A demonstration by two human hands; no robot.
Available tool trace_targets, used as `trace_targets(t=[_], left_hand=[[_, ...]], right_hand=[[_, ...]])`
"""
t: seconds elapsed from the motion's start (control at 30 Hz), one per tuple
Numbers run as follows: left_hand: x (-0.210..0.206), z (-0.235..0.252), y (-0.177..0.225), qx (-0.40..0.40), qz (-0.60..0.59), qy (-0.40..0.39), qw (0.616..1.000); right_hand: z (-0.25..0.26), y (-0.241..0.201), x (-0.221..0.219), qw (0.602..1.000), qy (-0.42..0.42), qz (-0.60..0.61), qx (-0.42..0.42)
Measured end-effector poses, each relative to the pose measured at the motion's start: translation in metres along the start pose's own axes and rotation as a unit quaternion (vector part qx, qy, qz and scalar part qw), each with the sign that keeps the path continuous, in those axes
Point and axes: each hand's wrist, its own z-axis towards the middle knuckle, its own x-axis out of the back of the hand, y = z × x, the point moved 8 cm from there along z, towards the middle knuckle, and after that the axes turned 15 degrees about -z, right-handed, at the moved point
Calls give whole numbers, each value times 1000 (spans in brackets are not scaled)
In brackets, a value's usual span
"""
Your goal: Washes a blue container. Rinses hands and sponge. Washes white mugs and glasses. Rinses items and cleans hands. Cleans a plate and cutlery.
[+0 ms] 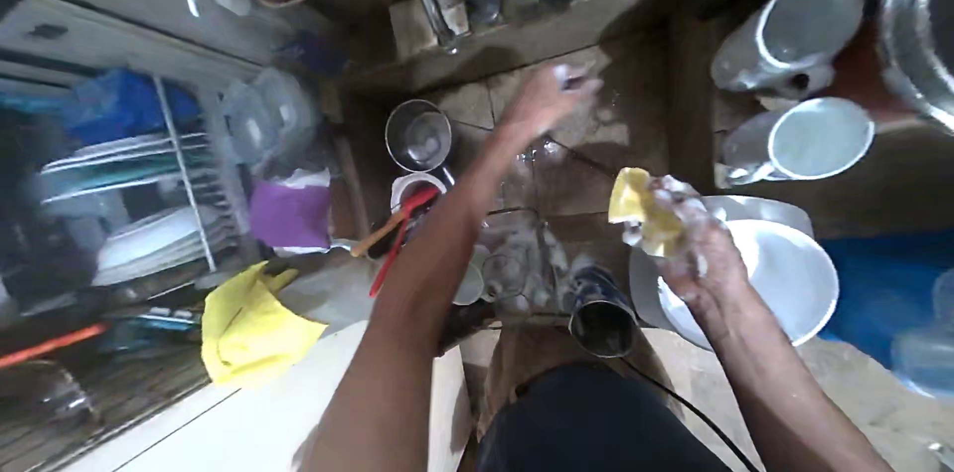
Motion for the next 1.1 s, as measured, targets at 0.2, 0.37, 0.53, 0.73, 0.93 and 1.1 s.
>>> trace_targets(t=[0.2, 0.37, 0.53, 0.73, 0.93, 1.1], left_hand=[[175, -74, -232, 230, 127, 174, 949], [148, -76, -270, 215, 148, 97, 960], [137, -48, -304, 215, 205, 59, 953], [154, -43, -301, 201, 212, 109, 950], [179, -54, -301, 145, -121, 228, 955], [174, -81, -257, 97, -411, 240, 874]], right_hand=[[-1, -5, -10, 999, 3, -45, 25], [-3, 0, -21, 995, 25, -92, 29], [-8, -4, -37, 989, 20, -126, 72], [-2, 0, -53, 985, 24, -159, 60], [21, -10, -88, 983, 2, -181, 20], [65, -16, -122, 950, -28, -309, 11]])
